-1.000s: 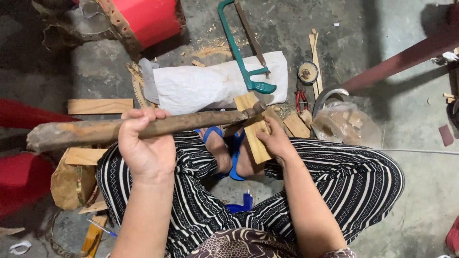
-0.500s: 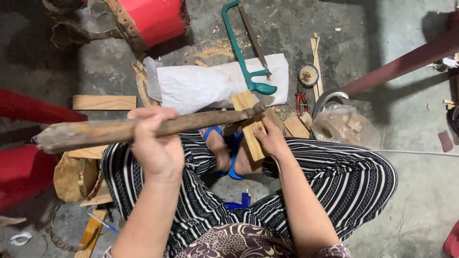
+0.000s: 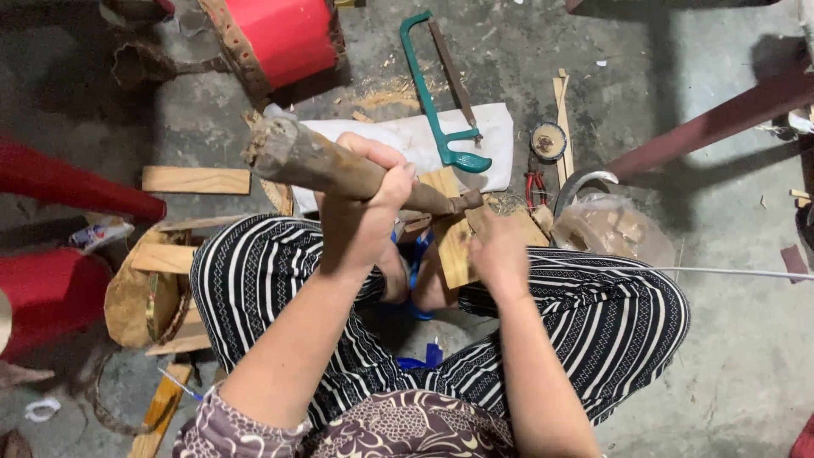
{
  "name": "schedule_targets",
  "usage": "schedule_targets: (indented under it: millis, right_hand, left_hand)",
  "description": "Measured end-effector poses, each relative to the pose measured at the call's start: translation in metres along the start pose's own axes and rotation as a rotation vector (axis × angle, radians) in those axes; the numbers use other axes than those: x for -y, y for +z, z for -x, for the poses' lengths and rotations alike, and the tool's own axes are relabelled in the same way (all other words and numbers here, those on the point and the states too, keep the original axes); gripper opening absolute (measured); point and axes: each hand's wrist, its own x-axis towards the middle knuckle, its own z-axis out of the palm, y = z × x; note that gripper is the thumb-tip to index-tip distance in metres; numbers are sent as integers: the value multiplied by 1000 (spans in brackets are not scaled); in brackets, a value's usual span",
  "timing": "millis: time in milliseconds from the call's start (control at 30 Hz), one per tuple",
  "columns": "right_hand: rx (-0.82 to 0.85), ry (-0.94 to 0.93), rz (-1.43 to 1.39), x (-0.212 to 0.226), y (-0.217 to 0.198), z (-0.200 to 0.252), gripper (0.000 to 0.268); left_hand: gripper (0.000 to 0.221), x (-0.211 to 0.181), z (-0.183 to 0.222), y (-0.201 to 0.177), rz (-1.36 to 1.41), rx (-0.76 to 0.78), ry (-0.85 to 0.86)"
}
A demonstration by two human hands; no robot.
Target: Shaping and cutting wooden slats using a hammer and hacksaw to fit them into a frame.
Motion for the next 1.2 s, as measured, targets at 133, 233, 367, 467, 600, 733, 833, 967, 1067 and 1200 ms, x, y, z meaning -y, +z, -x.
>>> schedule_targets:
  millis: [133, 233, 367, 467, 600, 733, 833, 967, 1067, 1200]
  right_hand:
    - [-243, -331, -122, 41, -69, -2, 59]
    - [-106, -661, -247, 111, -111, -20, 85]
    - [271, -642, -553, 118, -47, -70, 53]
    - [44, -770, -706, 80, 17, -96, 55]
    - [-32, -635, -721, 103, -20, -64, 32]
    - [-10, -650, -788, 116, -44, -45, 24]
    - [-43, -646, -799, 109, -44, -51, 24]
    - [-73, -571, -797, 85, -38, -50, 23]
    - [-42, -552, -776, 62, -13, -53, 22]
    - [-27, -562, -865, 41, -11, -52, 29]
  left_hand:
    - [16, 6, -4, 0, -36, 11, 47]
    - [13, 5, -3, -2, -45, -5, 57]
    - [13, 9, -9, -6, 88, 4, 14]
    - [26, 33, 0, -5, 215, 13, -37]
    - [43, 92, 57, -6, 380, -216, -394]
    - [59, 120, 104, 20, -355, -107, -960]
    - [84, 106, 96, 24, -390, -5, -785]
    - [100, 64, 34, 3, 27, -48, 245]
    - [92, 4, -5, 2, 372, 326, 292]
    - [18, -25, -30, 34, 291, 534, 144]
